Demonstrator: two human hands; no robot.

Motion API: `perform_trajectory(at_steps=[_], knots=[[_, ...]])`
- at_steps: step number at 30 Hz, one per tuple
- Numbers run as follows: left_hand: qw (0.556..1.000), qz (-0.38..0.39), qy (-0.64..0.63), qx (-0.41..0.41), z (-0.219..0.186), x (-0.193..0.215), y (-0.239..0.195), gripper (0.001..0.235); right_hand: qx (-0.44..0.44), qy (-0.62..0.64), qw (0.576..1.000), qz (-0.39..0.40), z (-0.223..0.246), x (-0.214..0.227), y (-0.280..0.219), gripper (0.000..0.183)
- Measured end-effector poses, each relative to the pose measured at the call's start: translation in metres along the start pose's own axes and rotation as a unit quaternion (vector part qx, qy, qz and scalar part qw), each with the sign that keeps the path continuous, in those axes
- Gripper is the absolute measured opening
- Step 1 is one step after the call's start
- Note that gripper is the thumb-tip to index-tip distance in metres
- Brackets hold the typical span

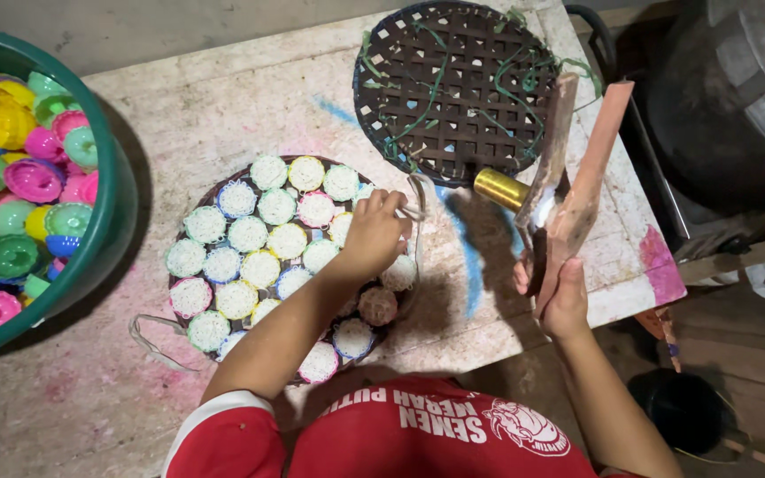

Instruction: The person scoops white dough from a green basin using a wooden mold and presses it into colorful plastic molds arranged in a woven tray. They repeatedly fill each mold and place the filled molds into the tray.

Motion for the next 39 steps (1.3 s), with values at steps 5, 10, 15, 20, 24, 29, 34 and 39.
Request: perform_trajectory(at_steps=[5, 10, 15, 20, 24, 29, 34, 39], knots=[[0.996, -0.033, -0.064, 0.048, 0.011, -0.008, -0.003, 0.006, -0.013, 0.016, 1.0, -0.015, -0.001, 0.001, -0.005, 0.079], [0.985, -0.101, -0.121, 0.077, 0.022, 0.003, -0.009, 0.009, -0.007, 0.027, 1.0, -0.012, -0.006, 0.001, -0.011, 0.078], [0.992, -0.069, -0.059, 0.089, 0.023, 0.017, -0.014, 0.006, -0.006, 0.031, 0.999, -0.012, -0.014, -0.005, -0.009, 0.076], [0.992, -0.116, -0.021, 0.042, 0.018, 0.023, -0.027, 0.027, 0.003, 0.02, 1.0, 0.018, -0.015, -0.004, -0.014, 0.077], [0.99, -0.138, -0.011, 0.037, 0.018, 0.034, -0.041, 0.036, 0.009, 0.007, 1.0, 0.023, -0.018, -0.003, -0.014, 0.079], [0.961, -0.23, -0.062, 0.143, 0.023, 0.07, -0.078, 0.039, 0.028, -0.109, 0.991, -0.066, -0.031, 0.008, -0.003, 0.066], [0.921, -0.277, -0.083, 0.262, 0.031, 0.11, -0.147, 0.037, 0.035, -0.588, 0.793, -0.157, -0.044, 0.042, 0.009, 0.052], [0.88, -0.367, -0.038, 0.299, 0.065, 0.154, -0.215, 0.033, 0.04, -0.633, 0.758, -0.152, -0.087, 0.037, -0.004, 0.058]])
Point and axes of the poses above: each hand's wrist, its own y-axis towards the middle knuckle, its own x-axis out of the back of the hand, z = x × y, the point moved 1 cm from there along y, towards the middle knuckle, and after that the axes turned 4 degrees about x, right-handed, at the moved point
